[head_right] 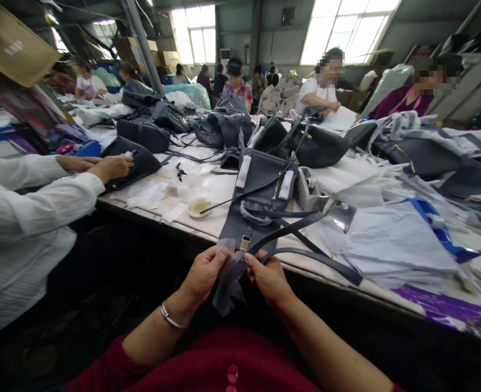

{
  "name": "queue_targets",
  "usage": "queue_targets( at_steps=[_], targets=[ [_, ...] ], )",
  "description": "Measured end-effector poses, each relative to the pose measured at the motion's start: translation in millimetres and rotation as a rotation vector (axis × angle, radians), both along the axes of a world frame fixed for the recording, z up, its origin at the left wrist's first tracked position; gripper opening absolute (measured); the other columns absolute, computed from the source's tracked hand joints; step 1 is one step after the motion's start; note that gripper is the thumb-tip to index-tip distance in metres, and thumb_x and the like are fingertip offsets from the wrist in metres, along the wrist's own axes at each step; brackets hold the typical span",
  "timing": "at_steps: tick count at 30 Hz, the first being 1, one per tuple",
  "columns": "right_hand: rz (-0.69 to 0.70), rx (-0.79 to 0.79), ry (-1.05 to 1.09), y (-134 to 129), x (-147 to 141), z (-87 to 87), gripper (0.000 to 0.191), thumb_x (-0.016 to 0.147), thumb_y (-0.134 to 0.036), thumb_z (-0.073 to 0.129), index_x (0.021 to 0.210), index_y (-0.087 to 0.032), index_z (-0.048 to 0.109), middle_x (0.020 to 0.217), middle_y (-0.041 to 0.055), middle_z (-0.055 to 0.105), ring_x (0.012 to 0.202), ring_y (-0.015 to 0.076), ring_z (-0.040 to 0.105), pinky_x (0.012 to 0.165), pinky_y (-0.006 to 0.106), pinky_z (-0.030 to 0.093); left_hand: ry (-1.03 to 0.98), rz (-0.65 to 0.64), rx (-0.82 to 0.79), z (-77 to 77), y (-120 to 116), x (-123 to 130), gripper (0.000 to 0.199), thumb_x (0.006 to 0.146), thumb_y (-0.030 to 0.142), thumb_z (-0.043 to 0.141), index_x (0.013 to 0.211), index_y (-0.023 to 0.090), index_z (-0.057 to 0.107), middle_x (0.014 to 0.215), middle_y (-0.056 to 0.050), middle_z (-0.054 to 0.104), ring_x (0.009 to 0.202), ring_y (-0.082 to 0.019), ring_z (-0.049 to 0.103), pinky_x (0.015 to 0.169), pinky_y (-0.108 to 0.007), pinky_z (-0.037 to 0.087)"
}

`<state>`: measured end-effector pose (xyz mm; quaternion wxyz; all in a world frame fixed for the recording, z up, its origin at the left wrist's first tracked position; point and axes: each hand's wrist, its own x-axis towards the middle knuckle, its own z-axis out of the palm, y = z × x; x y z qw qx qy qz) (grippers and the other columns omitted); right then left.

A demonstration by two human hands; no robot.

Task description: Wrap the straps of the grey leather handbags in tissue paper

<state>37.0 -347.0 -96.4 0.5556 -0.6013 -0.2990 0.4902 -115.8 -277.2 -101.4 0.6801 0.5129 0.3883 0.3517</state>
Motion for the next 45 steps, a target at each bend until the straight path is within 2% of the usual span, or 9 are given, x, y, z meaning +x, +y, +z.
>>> queue_targets(
  at_steps=[5, 10, 14, 17, 20, 24, 32, 38, 45],
  targets=[
    [-0.017, -0.001, -0.058, 0.8, 8.6, 0.7, 0.037, 0.077, -0.052, 0.069, 0.069, -0.018, 0.054, 0.053, -0.0048, 0.048, 0.045, 0.0090, 0.042, 0.042, 0.022, 0.029, 0.072, 0.031, 0.191, 21.8, 24.3, -30.9, 0.035, 0.086, 0.049, 0.063, 0.088, 0.015, 0.073, 0.099, -0.009, 0.073, 0.090, -0.022, 0.067, 0.085, -0.033, 0.053],
    [0.085, 0.038, -0.348, 2.1, 9.8, 11.0, 0.030, 0.085, -0.046, 0.061, 0.070, -0.019, 0.060, 0.052, -0.0030, 0.052, 0.047, 0.0124, 0.047, 0.048, 0.026, 0.037, 0.262, -0.432, 0.542, 54.7, 27.9, -52.9, 0.017, 0.082, 0.035, 0.070, 0.075, 0.021, 0.078, 0.136, -0.010, 0.059, 0.127, -0.029, 0.053, 0.109, -0.039, 0.039],
    [0.168, 0.101, -0.457, 5.7, -2.8, 19.1, 0.020, 0.084, -0.037, 0.061, 0.079, -0.019, 0.068, 0.066, 0.0014, 0.065, 0.062, 0.0178, 0.058, 0.060, 0.030, 0.046, 0.184, -0.564, 0.517, 47.6, 10.7, -31.0, 0.017, 0.084, 0.034, 0.068, 0.081, 0.023, 0.080, 0.125, -0.009, 0.065, 0.116, -0.026, 0.059, 0.104, -0.037, 0.043],
    [0.170, 0.119, -0.438, 6.7, -1.2, 18.1, 0.020, 0.085, -0.037, 0.061, 0.080, -0.019, 0.069, 0.071, 0.0024, 0.067, 0.067, 0.0187, 0.060, 0.066, 0.030, 0.048, 0.131, -0.519, 0.357, 26.1, 2.3, -11.7, 0.028, 0.087, 0.038, 0.062, 0.079, 0.016, 0.078, 0.084, -0.007, 0.070, 0.080, -0.018, 0.064, 0.075, -0.028, 0.050],
    [0.098, 0.113, -0.407, 2.9, 12.1, 13.9, 0.030, 0.090, -0.045, 0.055, 0.080, -0.018, 0.066, 0.059, -0.0010, 0.058, 0.054, 0.0141, 0.052, 0.056, 0.028, 0.043, 0.171, -0.361, 0.204, 7.0, 0.3, -3.0, 0.035, 0.085, 0.043, 0.064, 0.073, 0.012, 0.073, 0.062, -0.001, 0.058, 0.058, -0.011, 0.050, 0.055, -0.023, 0.037],
    [0.188, 0.145, -0.294, -3.8, 20.5, 13.4, 0.036, 0.091, -0.051, 0.054, 0.093, -0.018, 0.068, 0.072, 0.0010, 0.062, 0.052, 0.0118, 0.049, 0.049, 0.026, 0.038, 0.154, -0.218, 0.127, -2.2, 0.0, -1.0, 0.038, 0.084, 0.046, 0.065, 0.076, 0.010, 0.073, 0.064, -0.001, 0.060, 0.060, -0.011, 0.049, 0.057, -0.023, 0.036],
    [0.186, 0.119, -0.538, 2.1, 6.4, 19.7, 0.025, 0.086, -0.038, 0.060, 0.070, -0.020, 0.066, 0.068, 0.0016, 0.064, 0.070, 0.0189, 0.058, 0.070, 0.032, 0.046, 0.056, -0.215, 0.108, 2.7, 0.2, -4.2, 0.034, 0.083, 0.041, 0.069, 0.102, 0.014, 0.074, 0.097, -0.008, 0.075, 0.087, -0.020, 0.065, 0.081, -0.028, 0.049],
    [0.166, 0.148, -0.378, -3.4, 18.1, 13.9, 0.041, 0.092, -0.054, 0.050, 0.076, -0.019, 0.064, 0.062, 0.0003, 0.059, 0.055, 0.0150, 0.054, 0.055, 0.029, 0.045, 0.201, -0.139, 0.160, 8.9, 2.7, -3.5, 0.027, 0.081, 0.039, 0.069, 0.079, 0.013, 0.075, 0.072, -0.004, 0.070, 0.066, -0.014, 0.059, 0.064, -0.023, 0.044],
    [0.165, 0.418, -0.432, -9.4, 68.5, 50.9, 0.060, 0.097, -0.062, 0.029, 0.099, -0.022, 0.074, 0.100, 0.0087, 0.070, 0.091, 0.0237, 0.065, 0.086, 0.038, 0.050, 0.215, -0.111, 0.148, 3.3, 4.5, -3.2, 0.028, 0.077, 0.041, 0.072, 0.074, 0.014, 0.073, 0.067, -0.001, 0.067, 0.062, -0.012, 0.056, 0.061, -0.022, 0.041]
  ],
)
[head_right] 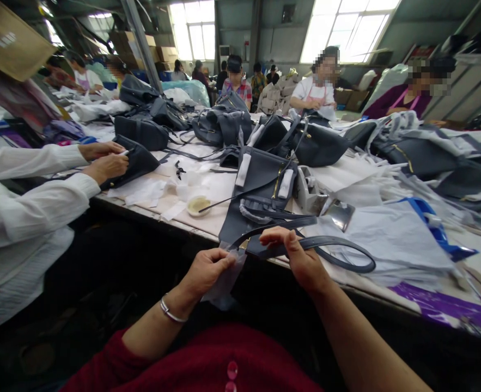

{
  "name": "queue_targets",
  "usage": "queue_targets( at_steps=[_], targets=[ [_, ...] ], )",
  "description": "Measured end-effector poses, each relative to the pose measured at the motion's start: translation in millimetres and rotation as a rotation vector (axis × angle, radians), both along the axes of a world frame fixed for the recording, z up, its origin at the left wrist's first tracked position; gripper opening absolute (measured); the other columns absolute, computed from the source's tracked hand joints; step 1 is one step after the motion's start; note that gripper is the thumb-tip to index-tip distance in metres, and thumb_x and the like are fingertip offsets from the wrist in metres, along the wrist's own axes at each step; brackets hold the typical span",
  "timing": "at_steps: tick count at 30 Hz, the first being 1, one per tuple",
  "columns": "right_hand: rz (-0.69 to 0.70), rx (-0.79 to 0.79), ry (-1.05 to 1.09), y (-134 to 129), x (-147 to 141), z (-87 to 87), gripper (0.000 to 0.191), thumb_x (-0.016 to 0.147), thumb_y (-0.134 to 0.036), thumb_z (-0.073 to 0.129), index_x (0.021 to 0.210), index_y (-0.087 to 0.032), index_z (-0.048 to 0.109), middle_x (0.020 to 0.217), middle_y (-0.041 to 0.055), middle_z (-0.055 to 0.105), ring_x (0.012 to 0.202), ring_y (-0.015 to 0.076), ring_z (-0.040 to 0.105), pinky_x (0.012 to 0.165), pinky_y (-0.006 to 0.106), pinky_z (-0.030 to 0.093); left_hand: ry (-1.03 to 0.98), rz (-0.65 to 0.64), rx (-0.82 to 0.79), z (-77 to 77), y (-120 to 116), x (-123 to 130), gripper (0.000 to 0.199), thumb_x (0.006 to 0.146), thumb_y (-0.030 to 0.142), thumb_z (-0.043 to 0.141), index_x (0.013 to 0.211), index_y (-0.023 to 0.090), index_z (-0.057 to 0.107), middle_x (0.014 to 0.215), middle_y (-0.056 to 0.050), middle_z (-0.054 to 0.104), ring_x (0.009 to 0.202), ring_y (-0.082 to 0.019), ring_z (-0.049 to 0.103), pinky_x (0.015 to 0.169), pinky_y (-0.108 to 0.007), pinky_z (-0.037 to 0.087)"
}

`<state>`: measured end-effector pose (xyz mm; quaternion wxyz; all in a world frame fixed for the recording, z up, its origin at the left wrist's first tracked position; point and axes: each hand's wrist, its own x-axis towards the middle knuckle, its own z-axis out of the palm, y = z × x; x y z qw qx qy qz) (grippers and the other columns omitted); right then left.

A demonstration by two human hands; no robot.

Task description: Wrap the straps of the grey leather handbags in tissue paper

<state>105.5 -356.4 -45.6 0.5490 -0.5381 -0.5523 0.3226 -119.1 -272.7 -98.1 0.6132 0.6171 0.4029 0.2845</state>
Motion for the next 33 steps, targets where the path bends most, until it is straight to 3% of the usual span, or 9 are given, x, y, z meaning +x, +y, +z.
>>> queue_targets(
  at_steps=[3, 5, 8, 15, 22, 28, 33],
  targets=[
    [0.024, 0.033, -0.101, 0.0, 6.0, 13.7, 0.062, 0.095, -0.065, 0.032, 0.095, -0.022, 0.076, 0.089, 0.0078, 0.068, 0.077, 0.0204, 0.062, 0.071, 0.033, 0.050, -0.010, -0.035, -0.020, -0.1, -1.8, 0.6, 0.028, 0.077, 0.041, 0.071, 0.073, 0.013, 0.073, 0.068, -0.002, 0.068, 0.063, -0.012, 0.057, 0.063, -0.023, 0.043],
    [0.033, -0.010, -0.017, 0.9, 2.2, 14.6, 0.054, 0.096, -0.060, 0.039, 0.091, -0.021, 0.076, 0.076, 0.0049, 0.064, 0.060, 0.0152, 0.055, 0.054, 0.028, 0.044, -0.011, -0.060, -0.028, 1.7, -3.5, 1.1, 0.026, 0.078, 0.039, 0.071, 0.073, 0.013, 0.073, 0.069, -0.002, 0.069, 0.064, -0.013, 0.058, 0.064, -0.023, 0.043],
    [0.028, -0.025, 0.143, 4.5, -6.0, 7.5, 0.042, 0.095, -0.051, 0.051, 0.082, -0.020, 0.074, 0.066, 0.0022, 0.061, 0.050, 0.0118, 0.049, 0.046, 0.025, 0.036, -0.005, -0.097, -0.037, 4.3, -5.0, 0.6, 0.026, 0.078, 0.038, 0.070, 0.073, 0.013, 0.073, 0.068, -0.002, 0.067, 0.063, -0.012, 0.056, 0.063, -0.023, 0.043],
    [-0.038, -0.020, 0.204, 16.0, -4.5, -8.2, 0.043, 0.091, -0.053, 0.057, 0.072, -0.017, 0.072, 0.053, -0.0003, 0.054, 0.046, 0.0111, 0.046, 0.044, 0.025, 0.033, 0.002, -0.156, -0.113, 2.1, -4.6, -3.9, 0.032, 0.076, 0.044, 0.072, 0.071, 0.012, 0.071, 0.066, 0.000, 0.062, 0.059, -0.010, 0.051, 0.057, -0.021, 0.039],
    [-0.018, -0.107, 0.049, 11.8, -2.4, -3.3, 0.046, 0.088, -0.058, 0.057, 0.070, -0.018, 0.072, 0.056, 0.0012, 0.056, 0.048, 0.0131, 0.049, 0.046, 0.026, 0.036, -0.098, -0.161, -0.294, -3.5, -5.2, -3.9, 0.035, 0.071, 0.046, 0.078, 0.073, 0.012, 0.070, 0.065, 0.000, 0.062, 0.057, -0.009, 0.050, 0.054, -0.020, 0.038],
    [0.105, -0.138, -0.097, 14.1, -15.4, -5.0, 0.046, 0.093, -0.053, 0.050, 0.071, -0.020, 0.072, 0.058, 0.0010, 0.057, 0.053, 0.0141, 0.050, 0.051, 0.027, 0.040, -0.082, -0.206, -0.262, 2.2, -5.9, -1.4, 0.039, 0.073, 0.050, 0.075, 0.080, 0.011, 0.073, 0.069, -0.002, 0.064, 0.061, -0.012, 0.053, 0.057, -0.022, 0.040],
    [0.107, -0.104, -0.189, 14.6, -39.2, -27.5, 0.032, 0.091, -0.048, 0.055, 0.085, -0.021, 0.072, 0.079, 0.0038, 0.068, 0.075, 0.0190, 0.061, 0.072, 0.032, 0.047, -0.050, -0.238, -0.128, 2.8, -9.8, 3.8, 0.031, 0.080, 0.042, 0.068, 0.077, 0.012, 0.074, 0.067, -0.002, 0.063, 0.060, -0.011, 0.051, 0.057, -0.022, 0.039]
  ],
)
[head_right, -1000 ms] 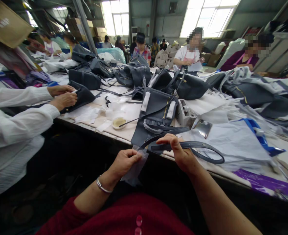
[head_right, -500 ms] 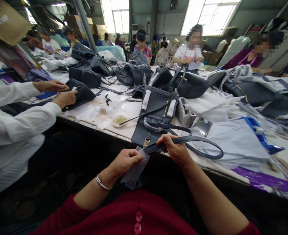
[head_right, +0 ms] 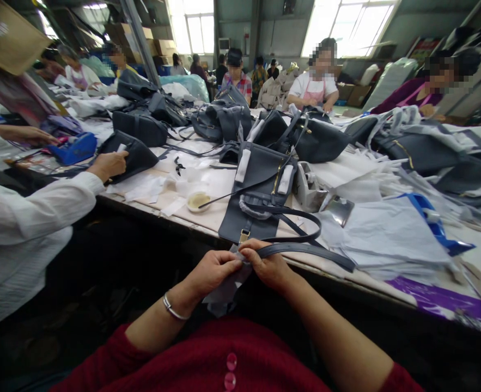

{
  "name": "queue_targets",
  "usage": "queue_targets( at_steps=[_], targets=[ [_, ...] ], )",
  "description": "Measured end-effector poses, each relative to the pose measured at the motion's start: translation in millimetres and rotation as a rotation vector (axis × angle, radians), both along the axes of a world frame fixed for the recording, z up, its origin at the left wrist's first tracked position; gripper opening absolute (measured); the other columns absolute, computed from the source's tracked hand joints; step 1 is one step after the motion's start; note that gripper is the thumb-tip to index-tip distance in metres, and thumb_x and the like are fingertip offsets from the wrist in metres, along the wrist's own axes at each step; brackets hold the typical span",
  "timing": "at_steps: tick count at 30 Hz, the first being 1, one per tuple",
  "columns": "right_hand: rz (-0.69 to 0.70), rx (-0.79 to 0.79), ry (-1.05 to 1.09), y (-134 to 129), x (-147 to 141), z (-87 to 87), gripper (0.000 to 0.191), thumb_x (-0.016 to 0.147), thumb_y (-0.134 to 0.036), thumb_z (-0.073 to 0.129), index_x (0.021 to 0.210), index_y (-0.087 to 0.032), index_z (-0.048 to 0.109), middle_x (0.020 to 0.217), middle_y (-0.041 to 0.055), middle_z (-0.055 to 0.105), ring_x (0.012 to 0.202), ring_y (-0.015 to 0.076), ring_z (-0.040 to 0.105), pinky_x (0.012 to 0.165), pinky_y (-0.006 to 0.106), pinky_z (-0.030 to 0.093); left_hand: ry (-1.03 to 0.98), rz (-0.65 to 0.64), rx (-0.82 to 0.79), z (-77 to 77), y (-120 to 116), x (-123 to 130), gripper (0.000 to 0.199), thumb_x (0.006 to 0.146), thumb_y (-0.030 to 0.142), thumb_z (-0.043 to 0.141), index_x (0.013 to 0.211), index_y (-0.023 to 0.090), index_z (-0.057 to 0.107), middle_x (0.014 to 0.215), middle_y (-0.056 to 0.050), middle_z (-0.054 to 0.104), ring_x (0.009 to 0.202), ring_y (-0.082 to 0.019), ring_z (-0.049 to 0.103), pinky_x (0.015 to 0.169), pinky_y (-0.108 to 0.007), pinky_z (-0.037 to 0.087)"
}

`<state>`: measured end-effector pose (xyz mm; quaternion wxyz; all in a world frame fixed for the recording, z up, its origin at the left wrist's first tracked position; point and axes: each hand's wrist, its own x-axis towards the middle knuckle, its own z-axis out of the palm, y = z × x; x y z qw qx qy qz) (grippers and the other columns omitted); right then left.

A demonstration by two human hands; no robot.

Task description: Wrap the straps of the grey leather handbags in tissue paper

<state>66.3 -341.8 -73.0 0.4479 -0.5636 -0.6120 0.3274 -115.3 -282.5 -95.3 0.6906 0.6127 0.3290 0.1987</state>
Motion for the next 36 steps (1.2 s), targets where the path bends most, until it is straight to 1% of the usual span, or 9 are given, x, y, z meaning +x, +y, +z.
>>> queue_targets(
  at_steps=[4, 8, 13, 18, 22, 26, 28, 33, 36],
  targets=[
    [-0.058, -0.157, 0.321, -7.5, 1.7, -15.1, 0.037, 0.089, -0.055, 0.055, 0.090, -0.020, 0.066, 0.061, -0.0018, 0.056, 0.053, 0.0138, 0.049, 0.052, 0.027, 0.038, 0.052, 0.036, 0.123, -3.3, 2.1, -4.4, 0.027, 0.081, 0.037, 0.065, 0.073, 0.013, 0.074, 0.068, -0.002, 0.066, 0.064, -0.013, 0.055, 0.062, -0.023, 0.043],
    [-0.312, -0.165, 0.653, -13.3, 7.8, -14.5, 0.047, 0.091, -0.060, 0.047, 0.079, -0.019, 0.064, 0.054, -0.0020, 0.049, 0.046, 0.0126, 0.042, 0.046, 0.027, 0.032, 0.097, 0.049, 0.192, -5.3, 3.7, -7.9, 0.028, 0.081, 0.038, 0.065, 0.073, 0.014, 0.074, 0.071, -0.003, 0.068, 0.067, -0.015, 0.058, 0.063, -0.024, 0.045],
    [-0.187, -0.156, 0.233, -15.4, -10.0, -16.0, 0.052, 0.095, -0.060, 0.037, 0.073, -0.020, 0.063, 0.056, -0.0003, 0.050, 0.052, 0.0156, 0.046, 0.052, 0.029, 0.036, 0.077, 0.010, 0.155, -1.8, -2.7, -0.5, 0.031, 0.082, 0.043, 0.063, 0.078, 0.014, 0.076, 0.072, -0.003, 0.069, 0.065, -0.015, 0.058, 0.062, -0.024, 0.045],
    [-0.062, -0.182, -0.132, -16.7, -14.4, -28.7, 0.046, 0.090, -0.060, 0.049, 0.069, -0.022, 0.061, 0.066, 0.0022, 0.059, 0.065, 0.0192, 0.054, 0.063, 0.032, 0.041, 0.081, 0.059, 0.213, -0.4, -2.9, -6.3, 0.030, 0.084, 0.041, 0.061, 0.077, 0.015, 0.075, 0.073, -0.003, 0.069, 0.068, -0.015, 0.058, 0.066, -0.024, 0.045],
    [-0.056, -0.371, 0.182, -22.3, -3.4, -33.5, 0.053, 0.087, -0.065, 0.049, 0.069, -0.018, 0.064, 0.061, 0.0023, 0.060, 0.054, 0.0157, 0.053, 0.054, 0.028, 0.041, 0.132, 0.100, 0.230, -3.7, -0.7, -17.0, 0.028, 0.083, 0.038, 0.061, 0.076, 0.014, 0.072, 0.070, -0.002, 0.067, 0.065, -0.014, 0.056, 0.064, -0.024, 0.043],
    [-0.275, -0.219, 0.445, -24.7, -3.5, -24.8, 0.044, 0.090, -0.057, 0.052, 0.077, -0.017, 0.065, 0.055, -0.0022, 0.051, 0.049, 0.0120, 0.044, 0.049, 0.025, 0.036, 0.154, 0.077, 0.218, -6.6, -4.2, -16.1, 0.027, 0.084, 0.037, 0.060, 0.076, 0.014, 0.072, 0.069, -0.002, 0.066, 0.066, -0.014, 0.055, 0.063, -0.023, 0.042],
    [-0.298, -0.208, 0.446, -23.8, -9.5, -19.4, 0.041, 0.089, -0.055, 0.054, 0.082, -0.017, 0.067, 0.055, -0.0026, 0.052, 0.048, 0.0118, 0.044, 0.048, 0.025, 0.035, 0.147, 0.059, 0.217, -6.8, -6.8, -12.9, 0.027, 0.084, 0.038, 0.060, 0.076, 0.014, 0.072, 0.070, -0.002, 0.066, 0.065, -0.014, 0.055, 0.062, -0.023, 0.041],
    [-0.109, -0.256, 0.317, -23.5, -22.0, -23.5, 0.046, 0.089, -0.056, 0.054, 0.069, -0.016, 0.064, 0.056, -0.0010, 0.055, 0.050, 0.0114, 0.049, 0.050, 0.024, 0.039, 0.102, 0.022, 0.241, -4.1, -8.8, -14.1, 0.030, 0.086, 0.040, 0.060, 0.076, 0.015, 0.072, 0.071, -0.003, 0.067, 0.066, -0.015, 0.056, 0.062, -0.023, 0.042],
    [-0.162, -0.342, 0.479, -26.3, -21.6, -31.3, 0.042, 0.085, -0.058, 0.060, 0.080, -0.016, 0.067, 0.068, 0.0027, 0.065, 0.061, 0.0149, 0.059, 0.052, 0.024, 0.045, 0.120, 0.050, 0.270, -2.3, -9.6, -21.0, 0.029, 0.085, 0.040, 0.061, 0.076, 0.016, 0.073, 0.072, -0.002, 0.067, 0.066, -0.015, 0.056, 0.062, -0.023, 0.043]
  ],
)
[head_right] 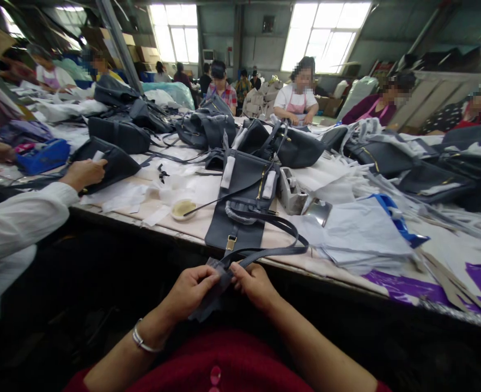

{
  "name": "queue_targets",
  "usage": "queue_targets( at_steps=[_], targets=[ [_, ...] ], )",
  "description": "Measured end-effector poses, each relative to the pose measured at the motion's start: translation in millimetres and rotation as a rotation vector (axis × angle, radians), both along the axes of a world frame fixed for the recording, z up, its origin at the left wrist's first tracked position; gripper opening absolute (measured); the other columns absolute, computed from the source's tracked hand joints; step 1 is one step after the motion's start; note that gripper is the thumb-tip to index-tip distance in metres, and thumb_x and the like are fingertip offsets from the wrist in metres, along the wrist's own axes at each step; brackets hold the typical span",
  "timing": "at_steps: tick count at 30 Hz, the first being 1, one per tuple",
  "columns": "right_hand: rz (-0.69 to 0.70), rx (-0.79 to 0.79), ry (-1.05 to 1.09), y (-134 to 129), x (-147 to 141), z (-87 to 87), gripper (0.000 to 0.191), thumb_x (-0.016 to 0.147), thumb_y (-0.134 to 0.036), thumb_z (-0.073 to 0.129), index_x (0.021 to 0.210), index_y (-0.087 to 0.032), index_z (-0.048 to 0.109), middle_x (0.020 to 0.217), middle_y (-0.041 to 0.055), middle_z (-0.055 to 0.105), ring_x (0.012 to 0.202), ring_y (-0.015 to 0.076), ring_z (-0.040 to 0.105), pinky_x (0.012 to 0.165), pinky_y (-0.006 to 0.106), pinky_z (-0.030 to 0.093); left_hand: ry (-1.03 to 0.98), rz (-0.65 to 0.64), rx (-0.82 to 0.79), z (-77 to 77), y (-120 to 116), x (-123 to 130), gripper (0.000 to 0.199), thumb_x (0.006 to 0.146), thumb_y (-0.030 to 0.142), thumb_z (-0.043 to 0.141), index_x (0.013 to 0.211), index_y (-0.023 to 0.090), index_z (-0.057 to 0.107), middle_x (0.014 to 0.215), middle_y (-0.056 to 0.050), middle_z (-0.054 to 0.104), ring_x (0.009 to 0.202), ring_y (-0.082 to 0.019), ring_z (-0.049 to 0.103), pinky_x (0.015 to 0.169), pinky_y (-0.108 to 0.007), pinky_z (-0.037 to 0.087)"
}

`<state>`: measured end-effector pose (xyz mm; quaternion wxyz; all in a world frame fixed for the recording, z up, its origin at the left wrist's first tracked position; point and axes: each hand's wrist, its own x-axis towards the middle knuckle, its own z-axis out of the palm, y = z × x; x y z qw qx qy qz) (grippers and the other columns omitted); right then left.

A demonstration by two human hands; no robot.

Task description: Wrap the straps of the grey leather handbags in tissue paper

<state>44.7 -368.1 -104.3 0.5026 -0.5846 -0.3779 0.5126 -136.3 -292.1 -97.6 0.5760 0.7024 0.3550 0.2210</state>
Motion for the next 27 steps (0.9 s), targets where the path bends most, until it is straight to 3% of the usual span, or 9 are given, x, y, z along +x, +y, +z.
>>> queue_targets(
  at_steps=[4, 8, 11, 14, 19, 23, 27],
  targets=[
    [-0.057, -0.104, 0.563, 2.9, 0.2, 3.8, 0.039, 0.086, -0.056, 0.059, 0.097, -0.020, 0.067, 0.111, 0.0101, 0.071, 0.100, 0.0248, 0.067, 0.078, 0.037, 0.056, -0.013, -0.028, -0.023, 2.5, -7.3, -3.9, 0.029, 0.086, 0.041, 0.060, 0.076, 0.016, 0.072, 0.070, -0.002, 0.066, 0.064, -0.014, 0.055, 0.061, -0.023, 0.043],
    [-0.133, -0.027, 0.821, 16.6, -1.8, 16.6, 0.034, 0.085, -0.048, 0.061, 0.102, -0.019, 0.069, 0.120, 0.0107, 0.070, 0.113, 0.0277, 0.064, 0.097, 0.045, 0.050, -0.047, -0.072, -0.028, 3.8, -15.6, -2.3, 0.029, 0.089, 0.040, 0.058, 0.078, 0.016, 0.071, 0.073, -0.004, 0.067, 0.066, -0.014, 0.056, 0.064, -0.024, 0.045],
    [-0.228, 0.013, 0.794, 25.7, -1.9, 22.7, 0.025, 0.084, -0.040, 0.067, 0.100, -0.021, 0.070, 0.093, 0.0041, 0.075, 0.090, 0.0223, 0.070, 0.092, 0.042, 0.052, -0.064, -0.049, -0.006, 3.1, -17.4, -4.1, 0.028, 0.090, 0.038, 0.057, 0.080, 0.015, 0.071, 0.077, -0.005, 0.069, 0.071, -0.016, 0.060, 0.070, -0.026, 0.048],
    [-0.292, 0.061, 0.688, 28.8, -2.7, 26.8, 0.017, 0.081, -0.037, 0.073, 0.088, -0.021, 0.072, 0.073, -0.0009, 0.071, 0.075, 0.0184, 0.069, 0.084, 0.037, 0.054, -0.119, 0.027, 0.028, 0.4, -17.1, -7.1, 0.022, 0.089, 0.033, 0.060, 0.092, 0.015, 0.072, 0.091, -0.007, 0.072, 0.084, -0.018, 0.064, 0.081, -0.028, 0.049],
    [-0.255, 0.171, 0.480, 26.6, -7.0, 33.9, 0.032, 0.080, -0.050, 0.073, 0.084, -0.019, 0.074, 0.074, 0.0019, 0.071, 0.074, 0.0189, 0.069, 0.073, 0.033, 0.055, -0.158, 0.169, 0.000, -9.4, -17.1, -6.4, 0.024, 0.085, 0.030, 0.065, 0.104, 0.017, 0.070, 0.100, -0.007, 0.073, 0.090, -0.019, 0.066, 0.083, -0.027, 0.050],
    [-0.286, 0.224, 0.392, 28.4, -10.7, 36.6, 0.036, 0.081, -0.053, 0.071, 0.085, -0.018, 0.074, 0.074, 0.0028, 0.071, 0.072, 0.0187, 0.069, 0.073, 0.034, 0.055, -0.124, 0.138, 0.045, -13.8, -17.1, -4.4, 0.018, 0.084, 0.032, 0.067, 0.093, 0.017, 0.069, 0.088, -0.005, 0.072, 0.080, -0.017, 0.065, 0.076, -0.026, 0.051],
    [-0.306, 0.252, 0.226, 31.4, -11.8, 34.7, 0.040, 0.081, -0.057, 0.068, 0.086, -0.018, 0.075, 0.073, 0.0042, 0.072, 0.072, 0.0205, 0.069, 0.075, 0.037, 0.055, -0.106, 0.171, 0.177, -8.2, -13.9, -3.8, 0.012, 0.084, 0.026, 0.065, 0.076, 0.017, 0.065, 0.079, -0.003, 0.068, 0.077, -0.016, 0.063, 0.075, -0.027, 0.050]
  ],
)
